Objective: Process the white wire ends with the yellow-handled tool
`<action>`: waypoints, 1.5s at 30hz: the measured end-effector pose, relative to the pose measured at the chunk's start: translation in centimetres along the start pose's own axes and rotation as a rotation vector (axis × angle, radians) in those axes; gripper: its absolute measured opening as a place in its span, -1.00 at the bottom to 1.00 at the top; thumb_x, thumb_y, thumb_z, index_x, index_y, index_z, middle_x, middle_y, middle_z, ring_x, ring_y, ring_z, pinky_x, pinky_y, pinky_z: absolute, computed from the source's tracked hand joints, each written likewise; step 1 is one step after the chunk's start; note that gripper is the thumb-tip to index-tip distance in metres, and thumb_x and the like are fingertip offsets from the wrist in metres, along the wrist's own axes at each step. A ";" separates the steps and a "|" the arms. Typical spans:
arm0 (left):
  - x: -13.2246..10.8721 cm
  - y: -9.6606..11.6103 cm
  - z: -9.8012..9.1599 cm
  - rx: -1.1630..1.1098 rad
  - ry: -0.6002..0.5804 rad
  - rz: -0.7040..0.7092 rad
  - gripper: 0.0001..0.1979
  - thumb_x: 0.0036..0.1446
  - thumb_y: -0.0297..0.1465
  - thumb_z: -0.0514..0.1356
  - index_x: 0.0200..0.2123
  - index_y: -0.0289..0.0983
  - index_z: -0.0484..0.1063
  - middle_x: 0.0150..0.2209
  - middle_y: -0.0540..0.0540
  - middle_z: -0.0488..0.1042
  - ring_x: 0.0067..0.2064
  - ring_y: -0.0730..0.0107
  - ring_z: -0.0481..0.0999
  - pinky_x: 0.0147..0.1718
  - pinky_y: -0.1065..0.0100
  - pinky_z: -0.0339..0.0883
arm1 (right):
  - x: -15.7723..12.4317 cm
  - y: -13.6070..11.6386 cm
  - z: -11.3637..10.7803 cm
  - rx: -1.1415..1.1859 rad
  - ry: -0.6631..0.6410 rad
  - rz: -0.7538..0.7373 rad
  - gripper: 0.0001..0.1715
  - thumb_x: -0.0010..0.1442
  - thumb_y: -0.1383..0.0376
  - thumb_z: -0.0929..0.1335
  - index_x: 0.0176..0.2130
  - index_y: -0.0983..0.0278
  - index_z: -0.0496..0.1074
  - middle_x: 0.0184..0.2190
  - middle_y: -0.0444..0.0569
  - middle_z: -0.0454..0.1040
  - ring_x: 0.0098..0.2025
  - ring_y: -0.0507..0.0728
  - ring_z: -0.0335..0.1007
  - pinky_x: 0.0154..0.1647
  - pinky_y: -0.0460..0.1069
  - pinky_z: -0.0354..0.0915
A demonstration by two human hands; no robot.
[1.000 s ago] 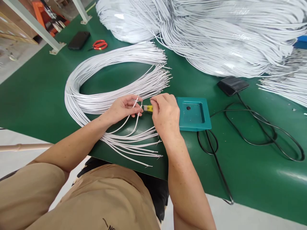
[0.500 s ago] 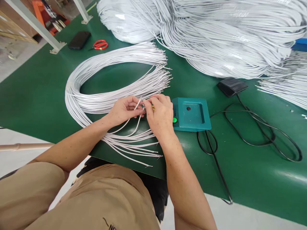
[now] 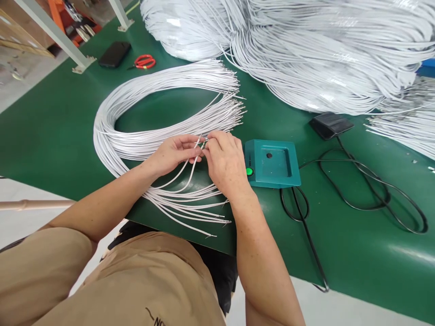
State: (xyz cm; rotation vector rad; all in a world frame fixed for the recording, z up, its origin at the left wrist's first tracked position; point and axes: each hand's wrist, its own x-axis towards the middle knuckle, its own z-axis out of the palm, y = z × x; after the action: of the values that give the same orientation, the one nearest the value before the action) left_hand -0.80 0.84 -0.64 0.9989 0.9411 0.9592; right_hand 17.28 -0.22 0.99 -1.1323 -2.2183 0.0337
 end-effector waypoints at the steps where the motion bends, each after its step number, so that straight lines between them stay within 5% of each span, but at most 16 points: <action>1: 0.0 0.0 -0.1 -0.004 0.005 0.021 -0.58 -0.06 -0.39 0.42 -0.10 -0.36 0.51 -0.45 -0.03 0.56 -0.42 0.51 0.57 -0.42 0.50 0.39 | 0.0 0.0 -0.1 -0.018 0.004 0.017 -0.82 0.31 0.34 0.22 -0.29 0.25 0.37 -0.07 0.12 0.48 -0.03 0.24 0.36 0.00 0.14 0.21; 6: 0.1 -0.1 -0.4 0.043 -0.026 0.095 -0.59 -0.02 -0.36 0.40 -0.08 -0.32 0.50 -0.45 -0.01 0.54 -0.40 0.50 0.57 -0.41 0.50 0.39 | 0.0 -0.1 -0.3 -0.025 0.050 0.205 -0.77 0.34 0.29 0.20 -0.24 0.24 0.42 -0.10 0.13 0.50 -0.06 0.24 0.38 -0.04 0.14 0.25; 11: 0.1 -0.7 -0.3 0.108 -0.103 0.160 -0.58 0.02 -0.32 0.39 -0.04 -0.29 0.47 -0.43 0.01 0.51 -0.38 0.48 0.58 -0.38 0.47 0.42 | 0.2 -0.6 -0.2 0.113 0.018 0.254 -0.67 0.39 0.19 0.17 -0.12 0.23 0.46 0.01 0.11 0.50 0.09 0.22 0.38 0.18 0.17 0.21; 17: -0.2 -0.7 -0.1 0.130 -0.127 0.165 -0.59 0.03 -0.31 0.38 -0.05 -0.30 0.45 -0.39 0.00 0.53 -0.37 0.50 0.58 -0.31 0.44 0.48 | 0.2 -0.4 0.1 0.158 -0.100 0.227 -0.81 0.30 0.32 0.26 -0.34 0.24 0.43 -0.11 0.06 0.56 -0.02 0.20 0.44 0.18 0.19 0.22; 24: 0.0 -0.3 0.0 0.086 -0.077 0.042 -0.54 -0.03 -0.36 0.41 -0.06 -0.31 0.40 -0.43 0.03 0.52 -0.40 0.51 0.58 -0.33 0.45 0.47 | 0.0 -0.2 -0.9 -0.170 -0.107 0.117 -0.81 0.29 0.32 0.26 -0.25 0.25 0.47 -0.14 0.04 0.56 -0.03 0.24 0.39 0.32 0.26 -0.01; 30: 0.3 -0.8 -0.2 0.188 -0.054 0.025 -0.61 0.04 -0.39 0.35 -0.06 -0.28 0.36 -0.37 -0.01 0.54 -0.37 0.48 0.59 -0.32 0.42 0.46 | -0.5 1.1 -2.1 -0.261 -0.262 0.157 -0.82 0.22 0.39 0.25 -0.35 0.26 0.43 -0.41 0.02 0.54 -0.22 0.23 0.40 0.25 0.34 0.05; 45: 0.4 -1.7 0.3 0.380 -0.018 0.026 -0.68 0.09 -0.45 0.26 -0.07 -0.27 0.31 -0.41 0.01 0.49 -0.37 0.43 0.61 -0.35 0.44 0.48 | -0.4 2.3 -1.3 -0.158 -0.122 0.177 -0.69 0.16 0.47 0.21 -0.47 0.21 0.43 -0.57 -0.05 0.27 -0.30 0.21 0.25 0.19 0.35 0.16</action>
State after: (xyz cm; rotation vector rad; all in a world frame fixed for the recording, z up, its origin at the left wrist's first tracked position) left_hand -0.09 0.73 -2.21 1.3387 1.1226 0.8055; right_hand 19.85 0.59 1.12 -1.4464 -2.2522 0.0020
